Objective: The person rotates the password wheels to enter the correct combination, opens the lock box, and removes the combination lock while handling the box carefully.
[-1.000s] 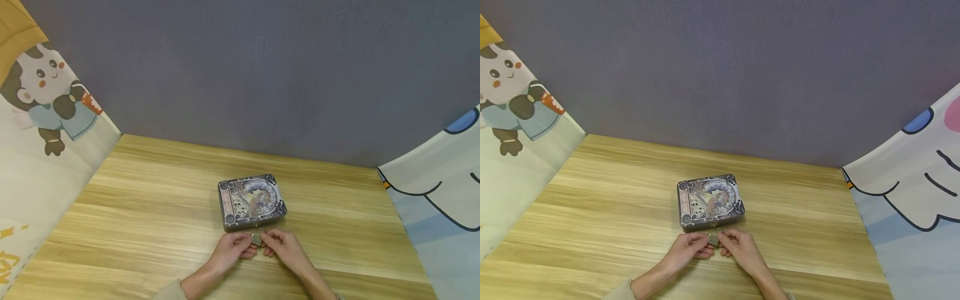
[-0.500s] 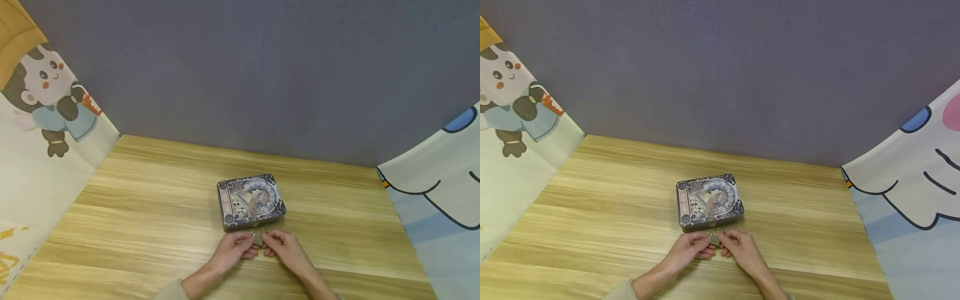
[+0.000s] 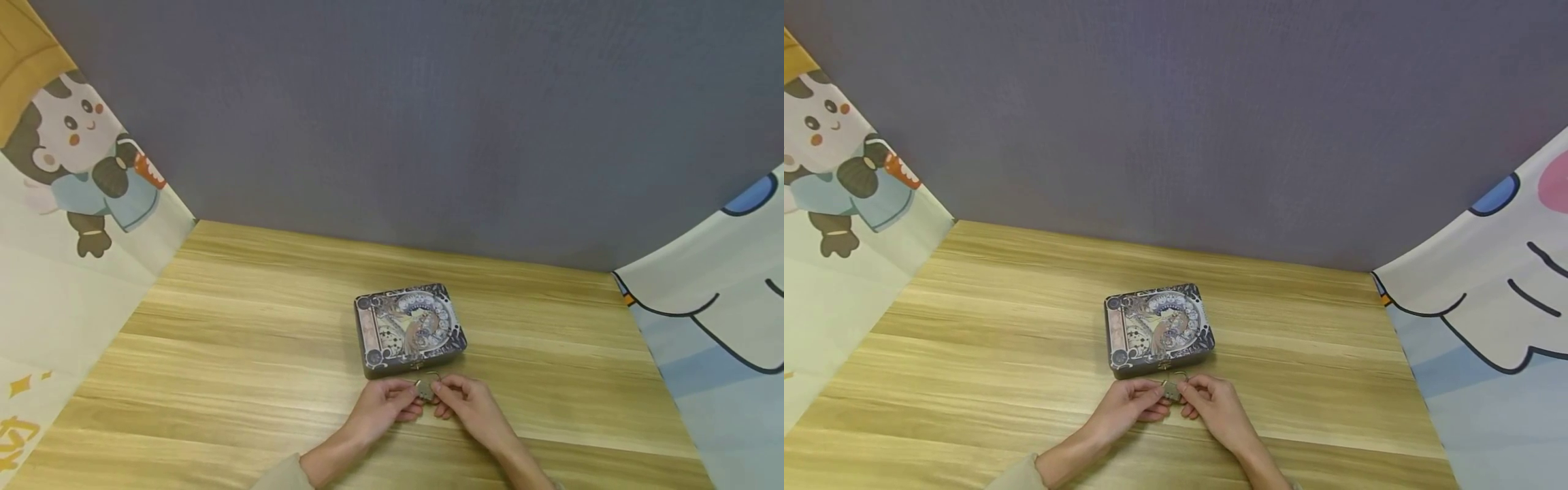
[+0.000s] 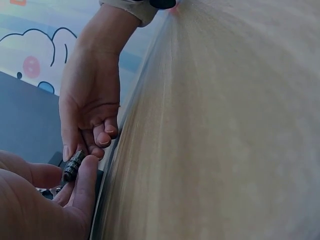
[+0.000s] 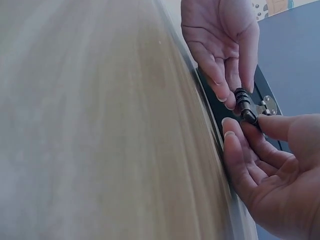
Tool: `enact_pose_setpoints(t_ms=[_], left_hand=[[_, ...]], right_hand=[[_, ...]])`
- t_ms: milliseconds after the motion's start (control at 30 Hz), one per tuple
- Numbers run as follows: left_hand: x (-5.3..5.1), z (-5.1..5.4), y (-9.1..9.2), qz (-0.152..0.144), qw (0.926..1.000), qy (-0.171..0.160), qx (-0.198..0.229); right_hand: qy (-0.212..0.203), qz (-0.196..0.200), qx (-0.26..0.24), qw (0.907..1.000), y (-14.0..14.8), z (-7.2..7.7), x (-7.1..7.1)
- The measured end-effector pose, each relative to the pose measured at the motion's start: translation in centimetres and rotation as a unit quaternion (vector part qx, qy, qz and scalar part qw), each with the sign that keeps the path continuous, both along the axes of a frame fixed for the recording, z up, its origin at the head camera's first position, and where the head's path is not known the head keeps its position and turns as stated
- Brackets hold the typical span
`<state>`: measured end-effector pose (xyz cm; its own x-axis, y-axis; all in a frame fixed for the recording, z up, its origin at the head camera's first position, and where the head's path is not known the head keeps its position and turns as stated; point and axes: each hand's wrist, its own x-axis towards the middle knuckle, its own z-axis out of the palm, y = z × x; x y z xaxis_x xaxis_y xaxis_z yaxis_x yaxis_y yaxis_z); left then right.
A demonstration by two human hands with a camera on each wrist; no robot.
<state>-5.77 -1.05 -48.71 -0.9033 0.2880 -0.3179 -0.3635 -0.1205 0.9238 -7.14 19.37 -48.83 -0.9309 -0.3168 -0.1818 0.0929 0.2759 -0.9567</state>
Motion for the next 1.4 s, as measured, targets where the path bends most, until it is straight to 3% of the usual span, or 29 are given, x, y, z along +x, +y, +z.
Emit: enact_pose_setpoints(t_ms=[433,700,933,1400], left_hand=[[0.1,0.2,0.3,-0.005,1.0000,-0.001,0.003],[0.1,0.1,0.8,-0.025,0.9993,0.026,-0.007],[0.0,0.4,1.5,-0.028,0.9992,0.027,-0.009],[-0.4,0.9,2.6,-0.057,0.9951,0.051,-0.063]], right_hand=[[-0.010,-0.025,0.025,0.9993,1.5,-0.2,0.2],[-0.021,-0.042,0.030,0.9985,2.1,-0.1,0.2],[-0.028,-0.059,0.033,0.9973,2.5,-0.1,0.2],[-0.045,-0.104,0.072,0.9909,3.4,-0.1,0.1]])
